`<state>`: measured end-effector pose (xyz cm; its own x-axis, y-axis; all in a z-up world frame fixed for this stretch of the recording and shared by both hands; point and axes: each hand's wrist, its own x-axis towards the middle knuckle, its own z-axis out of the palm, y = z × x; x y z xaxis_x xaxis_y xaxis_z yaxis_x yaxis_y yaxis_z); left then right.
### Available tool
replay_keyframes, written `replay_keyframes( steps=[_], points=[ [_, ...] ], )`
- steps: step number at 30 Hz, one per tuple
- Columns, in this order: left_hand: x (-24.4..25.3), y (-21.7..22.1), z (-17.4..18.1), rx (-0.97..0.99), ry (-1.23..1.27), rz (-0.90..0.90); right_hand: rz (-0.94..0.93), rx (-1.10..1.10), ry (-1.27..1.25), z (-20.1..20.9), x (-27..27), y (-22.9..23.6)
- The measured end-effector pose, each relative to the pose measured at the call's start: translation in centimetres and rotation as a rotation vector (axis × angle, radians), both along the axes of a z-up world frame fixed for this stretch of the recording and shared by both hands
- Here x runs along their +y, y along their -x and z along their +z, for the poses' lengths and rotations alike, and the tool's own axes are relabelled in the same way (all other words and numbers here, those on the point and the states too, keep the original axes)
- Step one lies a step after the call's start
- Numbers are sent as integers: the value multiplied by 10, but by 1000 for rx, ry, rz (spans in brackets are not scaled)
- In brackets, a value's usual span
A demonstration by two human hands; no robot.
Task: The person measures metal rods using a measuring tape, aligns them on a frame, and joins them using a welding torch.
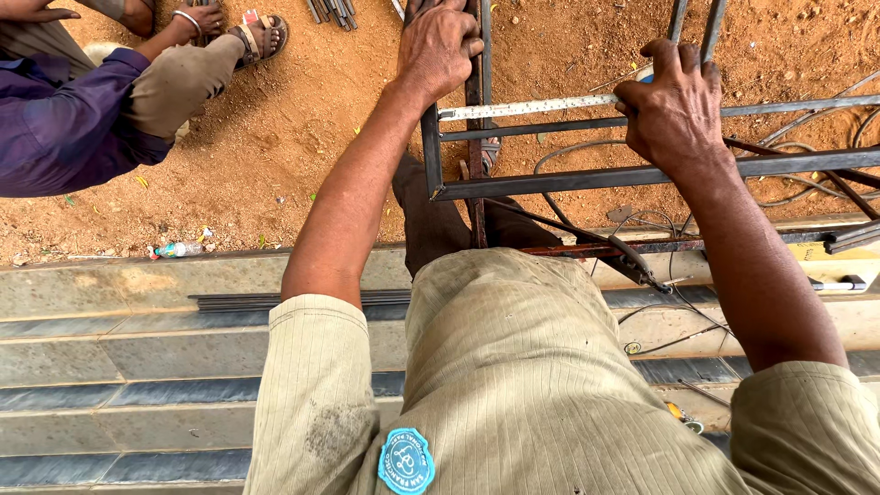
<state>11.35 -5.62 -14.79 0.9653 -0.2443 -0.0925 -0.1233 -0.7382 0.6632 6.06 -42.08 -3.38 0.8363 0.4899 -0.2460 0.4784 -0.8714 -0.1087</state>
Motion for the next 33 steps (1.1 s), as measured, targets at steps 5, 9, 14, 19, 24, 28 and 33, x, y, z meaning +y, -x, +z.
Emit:
replay_keyframes(
  steps=[5,9,14,19,24,28,33],
  points=[
    [4,-2,21,-5,37,-41,3,-10,9,2,2,-2],
    [5,-3,24,68,24,-61,-1,-1,-2,0,0,0],
    [3,-2,10,-38,41,-69,6,-12,4,-1,-1,1],
    [3,-1,2,-36,41,-67,2,-21,0,-1,0,1],
    [3,0,3,-73,28,-66,3,-18,11,-1,1,0],
    [4,1,4,-72,24,-64,16,-30,10,-1,2,0],
    [4,-3,2,-210,-32,-71,4,-11,3,2,5,-1]
  ],
)
